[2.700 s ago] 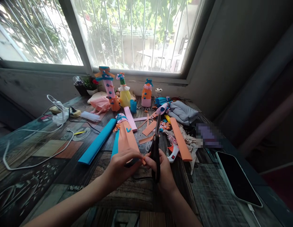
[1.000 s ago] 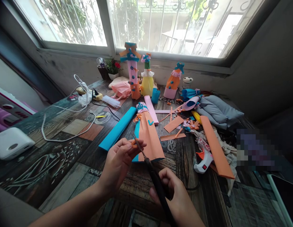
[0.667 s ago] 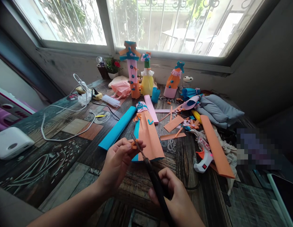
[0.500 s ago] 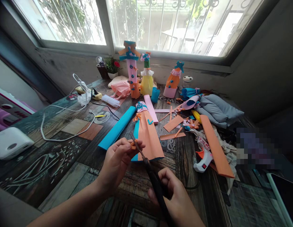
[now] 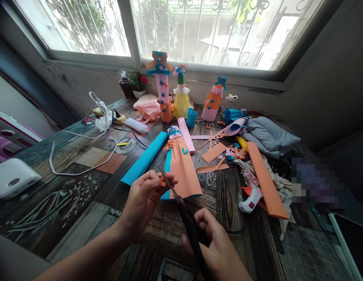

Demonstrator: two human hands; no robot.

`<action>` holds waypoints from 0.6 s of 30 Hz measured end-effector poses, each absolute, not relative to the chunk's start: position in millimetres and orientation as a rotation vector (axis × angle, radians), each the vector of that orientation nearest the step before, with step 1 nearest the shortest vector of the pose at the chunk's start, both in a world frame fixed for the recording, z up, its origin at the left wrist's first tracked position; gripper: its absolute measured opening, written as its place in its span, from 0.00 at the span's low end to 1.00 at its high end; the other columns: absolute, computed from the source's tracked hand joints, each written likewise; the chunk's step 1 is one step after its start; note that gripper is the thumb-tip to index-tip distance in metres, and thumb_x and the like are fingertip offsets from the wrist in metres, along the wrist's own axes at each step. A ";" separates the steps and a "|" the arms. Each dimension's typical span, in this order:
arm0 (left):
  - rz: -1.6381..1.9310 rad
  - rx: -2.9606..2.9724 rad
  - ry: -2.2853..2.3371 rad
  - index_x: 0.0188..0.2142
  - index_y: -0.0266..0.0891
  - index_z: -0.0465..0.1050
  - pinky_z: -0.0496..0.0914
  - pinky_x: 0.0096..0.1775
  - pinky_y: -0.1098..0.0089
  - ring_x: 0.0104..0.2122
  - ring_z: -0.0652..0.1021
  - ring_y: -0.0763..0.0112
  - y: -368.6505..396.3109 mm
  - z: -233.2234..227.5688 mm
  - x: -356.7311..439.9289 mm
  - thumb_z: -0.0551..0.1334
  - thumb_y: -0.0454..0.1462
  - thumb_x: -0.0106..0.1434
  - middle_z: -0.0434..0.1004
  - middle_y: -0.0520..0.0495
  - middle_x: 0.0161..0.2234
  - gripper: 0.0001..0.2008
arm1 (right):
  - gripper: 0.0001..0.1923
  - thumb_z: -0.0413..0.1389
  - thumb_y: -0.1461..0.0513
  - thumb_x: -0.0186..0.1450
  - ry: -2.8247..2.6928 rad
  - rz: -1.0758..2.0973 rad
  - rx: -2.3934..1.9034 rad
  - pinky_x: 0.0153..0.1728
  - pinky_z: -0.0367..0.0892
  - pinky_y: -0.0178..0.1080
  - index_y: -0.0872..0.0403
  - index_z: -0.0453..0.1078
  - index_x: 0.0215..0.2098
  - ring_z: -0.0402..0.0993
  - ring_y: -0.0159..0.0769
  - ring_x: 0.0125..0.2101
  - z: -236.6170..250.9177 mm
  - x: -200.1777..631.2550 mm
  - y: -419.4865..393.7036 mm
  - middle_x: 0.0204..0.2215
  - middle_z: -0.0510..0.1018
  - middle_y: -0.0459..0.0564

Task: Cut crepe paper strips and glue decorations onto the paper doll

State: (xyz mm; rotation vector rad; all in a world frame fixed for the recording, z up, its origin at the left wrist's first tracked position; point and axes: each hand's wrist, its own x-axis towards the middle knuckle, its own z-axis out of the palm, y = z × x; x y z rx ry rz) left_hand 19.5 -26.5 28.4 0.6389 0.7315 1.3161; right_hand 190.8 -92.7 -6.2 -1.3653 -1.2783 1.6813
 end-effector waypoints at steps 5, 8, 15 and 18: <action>1.313 0.630 0.746 0.20 0.35 0.64 0.72 0.40 0.68 0.32 0.79 0.67 -26.5 30.4 20.8 0.63 0.33 0.50 0.78 0.47 0.27 0.08 | 0.21 0.59 0.48 0.55 -1.271 1.711 -1.346 0.22 0.48 0.31 0.51 0.54 0.28 0.50 0.28 0.21 -3.9 190.1 -93.8 0.20 0.58 0.38; 1.325 0.621 0.761 0.20 0.35 0.65 0.72 0.39 0.69 0.32 0.79 0.67 -27.7 32.6 21.3 0.63 0.32 0.51 0.78 0.48 0.27 0.08 | 0.21 0.59 0.48 0.56 -1.257 1.714 -1.346 0.23 0.49 0.32 0.51 0.54 0.27 0.50 0.28 0.22 0.3 188.9 -93.8 0.21 0.58 0.38; 1.344 0.632 0.739 0.19 0.35 0.65 0.72 0.38 0.69 0.31 0.79 0.67 -22.2 32.9 26.7 0.62 0.32 0.50 0.78 0.47 0.27 0.07 | 0.19 0.59 0.50 0.56 -1.242 1.662 -1.333 0.24 0.48 0.32 0.52 0.56 0.27 0.49 0.28 0.22 2.8 189.6 -90.4 0.21 0.59 0.38; 1.320 0.670 0.728 0.19 0.35 0.64 0.72 0.39 0.68 0.30 0.79 0.67 -11.4 36.8 35.7 0.62 0.32 0.49 0.78 0.47 0.25 0.07 | 0.20 0.60 0.48 0.54 -1.177 1.631 -1.320 0.22 0.48 0.32 0.52 0.57 0.27 0.49 0.27 0.21 2.6 194.4 -86.4 0.20 0.59 0.38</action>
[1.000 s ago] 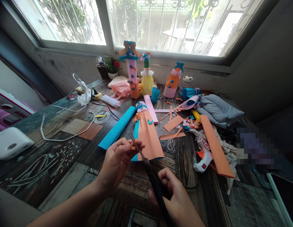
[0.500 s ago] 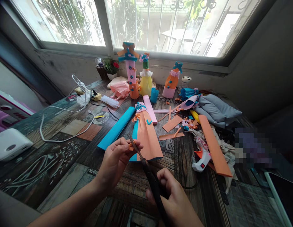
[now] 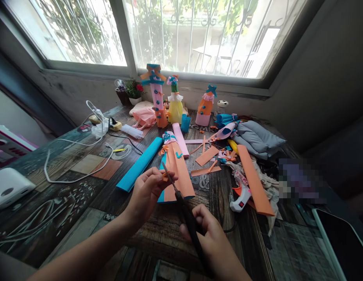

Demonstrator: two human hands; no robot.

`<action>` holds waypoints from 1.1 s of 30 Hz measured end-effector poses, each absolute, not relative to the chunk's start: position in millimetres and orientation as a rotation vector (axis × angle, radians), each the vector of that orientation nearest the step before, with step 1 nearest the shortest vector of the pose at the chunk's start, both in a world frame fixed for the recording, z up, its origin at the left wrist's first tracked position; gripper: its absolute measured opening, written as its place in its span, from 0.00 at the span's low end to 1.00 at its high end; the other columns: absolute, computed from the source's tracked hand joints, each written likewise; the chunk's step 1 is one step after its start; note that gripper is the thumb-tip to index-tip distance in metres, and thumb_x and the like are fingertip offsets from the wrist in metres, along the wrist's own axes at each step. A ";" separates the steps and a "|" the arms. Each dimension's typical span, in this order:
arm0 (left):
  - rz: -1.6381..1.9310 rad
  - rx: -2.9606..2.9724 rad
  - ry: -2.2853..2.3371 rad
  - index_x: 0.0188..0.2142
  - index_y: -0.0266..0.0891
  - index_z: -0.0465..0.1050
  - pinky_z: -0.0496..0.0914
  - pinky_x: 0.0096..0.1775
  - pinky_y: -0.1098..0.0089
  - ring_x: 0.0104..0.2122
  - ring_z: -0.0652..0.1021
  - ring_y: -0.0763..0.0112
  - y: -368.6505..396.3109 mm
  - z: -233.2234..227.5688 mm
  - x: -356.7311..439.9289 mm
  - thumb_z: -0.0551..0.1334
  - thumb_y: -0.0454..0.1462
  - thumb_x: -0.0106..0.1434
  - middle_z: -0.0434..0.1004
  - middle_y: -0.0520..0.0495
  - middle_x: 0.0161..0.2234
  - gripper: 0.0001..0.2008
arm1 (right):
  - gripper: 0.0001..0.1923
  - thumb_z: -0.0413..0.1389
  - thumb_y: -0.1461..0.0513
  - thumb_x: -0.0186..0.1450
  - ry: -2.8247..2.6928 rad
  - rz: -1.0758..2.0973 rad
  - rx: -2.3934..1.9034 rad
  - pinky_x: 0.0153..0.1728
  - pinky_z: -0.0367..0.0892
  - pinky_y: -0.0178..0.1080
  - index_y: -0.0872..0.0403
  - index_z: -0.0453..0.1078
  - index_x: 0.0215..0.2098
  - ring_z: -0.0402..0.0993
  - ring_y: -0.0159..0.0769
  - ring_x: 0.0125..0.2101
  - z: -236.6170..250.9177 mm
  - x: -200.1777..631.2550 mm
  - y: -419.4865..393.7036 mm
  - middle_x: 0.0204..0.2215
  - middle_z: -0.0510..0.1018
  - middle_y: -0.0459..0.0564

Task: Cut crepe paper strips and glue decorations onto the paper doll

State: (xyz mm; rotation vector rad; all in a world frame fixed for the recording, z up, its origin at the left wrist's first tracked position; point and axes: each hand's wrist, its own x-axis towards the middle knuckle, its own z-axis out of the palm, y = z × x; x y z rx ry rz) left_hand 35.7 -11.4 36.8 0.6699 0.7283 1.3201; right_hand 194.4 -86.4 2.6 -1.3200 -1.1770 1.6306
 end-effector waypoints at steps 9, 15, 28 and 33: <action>0.984 0.722 0.775 0.22 0.32 0.69 0.72 0.39 0.70 0.26 0.78 0.71 41.1 66.3 94.5 0.59 0.30 0.51 0.77 0.44 0.25 0.03 | 0.23 0.61 0.47 0.52 -0.862 1.529 -1.233 0.18 0.43 0.30 0.53 0.56 0.24 0.48 0.22 0.16 9.8 220.9 -72.1 0.17 0.57 0.37; 0.808 0.802 0.825 0.21 0.32 0.68 0.73 0.33 0.73 0.23 0.77 0.73 74.9 66.1 139.5 0.59 0.28 0.54 0.75 0.44 0.22 0.06 | 0.22 0.64 0.50 0.51 -0.627 1.473 -1.132 0.15 0.44 0.28 0.54 0.57 0.23 0.49 0.20 0.14 4.0 236.7 -58.4 0.15 0.59 0.36; 1.001 1.119 0.855 0.19 0.33 0.71 0.66 0.31 0.75 0.25 0.72 0.75 73.3 61.1 148.9 0.66 0.30 0.46 0.72 0.50 0.21 0.05 | 0.17 0.63 0.51 0.45 -0.746 0.997 -1.544 0.18 0.65 0.36 0.54 0.66 0.23 0.69 0.34 0.17 -15.6 276.4 -38.4 0.17 0.74 0.46; 1.057 1.073 0.762 0.25 0.34 0.74 0.66 0.31 0.75 0.26 0.71 0.76 37.4 61.2 130.6 0.69 0.39 0.45 0.71 0.50 0.24 0.10 | 0.17 0.59 0.56 0.48 -0.979 0.715 -1.804 0.42 0.67 0.47 0.57 0.71 0.34 0.75 0.53 0.40 -21.2 267.6 -42.4 0.36 0.79 0.61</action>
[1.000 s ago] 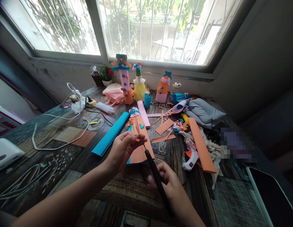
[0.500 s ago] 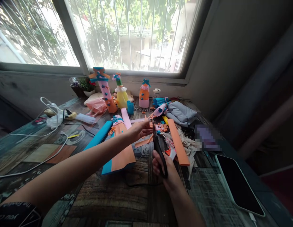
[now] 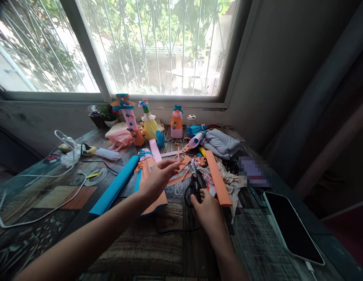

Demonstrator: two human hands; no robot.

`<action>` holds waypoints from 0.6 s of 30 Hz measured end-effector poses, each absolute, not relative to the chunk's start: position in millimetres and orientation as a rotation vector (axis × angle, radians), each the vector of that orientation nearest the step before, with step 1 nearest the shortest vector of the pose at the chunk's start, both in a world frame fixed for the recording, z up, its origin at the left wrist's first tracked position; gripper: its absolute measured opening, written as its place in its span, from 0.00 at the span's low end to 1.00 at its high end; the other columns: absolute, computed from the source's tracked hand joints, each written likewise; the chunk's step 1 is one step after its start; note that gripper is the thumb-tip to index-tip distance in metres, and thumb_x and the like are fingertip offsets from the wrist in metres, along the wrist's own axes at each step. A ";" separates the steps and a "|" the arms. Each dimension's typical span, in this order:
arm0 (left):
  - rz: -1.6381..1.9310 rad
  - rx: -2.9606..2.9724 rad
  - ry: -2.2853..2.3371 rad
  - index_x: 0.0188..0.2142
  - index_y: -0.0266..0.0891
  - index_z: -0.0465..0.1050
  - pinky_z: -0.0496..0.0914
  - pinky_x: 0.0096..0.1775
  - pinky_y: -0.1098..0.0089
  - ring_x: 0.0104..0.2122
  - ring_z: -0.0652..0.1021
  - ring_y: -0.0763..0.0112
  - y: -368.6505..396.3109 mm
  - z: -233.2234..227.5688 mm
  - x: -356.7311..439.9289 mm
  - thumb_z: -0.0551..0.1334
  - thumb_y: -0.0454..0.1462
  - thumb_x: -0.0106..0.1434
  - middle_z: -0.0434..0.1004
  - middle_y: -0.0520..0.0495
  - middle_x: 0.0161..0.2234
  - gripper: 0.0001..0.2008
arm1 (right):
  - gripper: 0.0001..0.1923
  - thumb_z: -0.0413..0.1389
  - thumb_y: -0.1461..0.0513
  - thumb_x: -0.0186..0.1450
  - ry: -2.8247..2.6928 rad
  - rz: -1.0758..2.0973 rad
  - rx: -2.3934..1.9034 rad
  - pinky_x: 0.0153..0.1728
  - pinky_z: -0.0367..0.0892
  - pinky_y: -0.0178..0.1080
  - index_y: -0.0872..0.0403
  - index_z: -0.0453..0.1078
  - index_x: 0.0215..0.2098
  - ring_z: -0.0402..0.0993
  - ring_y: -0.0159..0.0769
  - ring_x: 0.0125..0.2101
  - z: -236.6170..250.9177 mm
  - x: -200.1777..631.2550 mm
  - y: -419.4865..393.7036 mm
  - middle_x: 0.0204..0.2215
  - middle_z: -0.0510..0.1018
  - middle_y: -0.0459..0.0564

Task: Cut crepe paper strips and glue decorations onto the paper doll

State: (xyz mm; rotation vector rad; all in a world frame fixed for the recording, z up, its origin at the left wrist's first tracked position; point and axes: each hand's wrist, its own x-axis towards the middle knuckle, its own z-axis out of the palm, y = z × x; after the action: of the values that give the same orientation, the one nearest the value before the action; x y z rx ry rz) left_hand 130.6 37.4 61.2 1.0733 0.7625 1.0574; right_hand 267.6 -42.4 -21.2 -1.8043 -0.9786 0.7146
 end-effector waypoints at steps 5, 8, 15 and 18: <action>1.065 1.023 0.713 0.28 0.34 0.74 0.65 0.31 0.76 0.25 0.69 0.77 -1.2 57.7 116.0 0.68 0.43 0.50 0.69 0.51 0.23 0.13 | 0.12 0.55 0.59 0.54 -1.262 0.543 -1.955 0.43 0.64 0.47 0.56 0.75 0.34 0.74 0.53 0.41 -13.7 252.3 -49.8 0.36 0.80 0.60; 1.093 1.046 0.758 0.27 0.34 0.74 0.63 0.28 0.77 0.23 0.67 0.78 -17.2 61.7 104.7 0.68 0.45 0.50 0.67 0.53 0.21 0.14 | 0.10 0.53 0.61 0.57 -1.387 0.504 -1.978 0.38 0.64 0.45 0.55 0.76 0.33 0.75 0.52 0.37 -10.6 245.7 -52.4 0.34 0.80 0.60; 1.150 1.033 0.849 0.26 0.35 0.75 0.61 0.27 0.78 0.22 0.65 0.78 -42.7 70.0 74.3 0.68 0.42 0.50 0.68 0.54 0.20 0.11 | 0.13 0.52 0.56 0.62 -1.449 0.503 -1.876 0.38 0.65 0.45 0.54 0.75 0.34 0.76 0.50 0.36 19.0 235.7 -66.0 0.32 0.81 0.58; 1.152 1.093 0.827 0.26 0.35 0.75 0.63 0.32 0.76 0.26 0.69 0.75 -56.3 66.7 65.4 0.67 0.39 0.52 0.72 0.51 0.24 0.08 | 0.20 0.52 0.50 0.62 -1.374 0.749 -1.525 0.39 0.68 0.41 0.53 0.71 0.45 0.75 0.44 0.38 43.3 220.0 -80.5 0.38 0.80 0.55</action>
State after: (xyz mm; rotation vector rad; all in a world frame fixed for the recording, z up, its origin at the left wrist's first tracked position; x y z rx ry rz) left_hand 65.4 -56.3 66.7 1.0927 0.8265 1.1522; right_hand 220.0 -80.5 43.3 -1.5254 -1.3744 0.7490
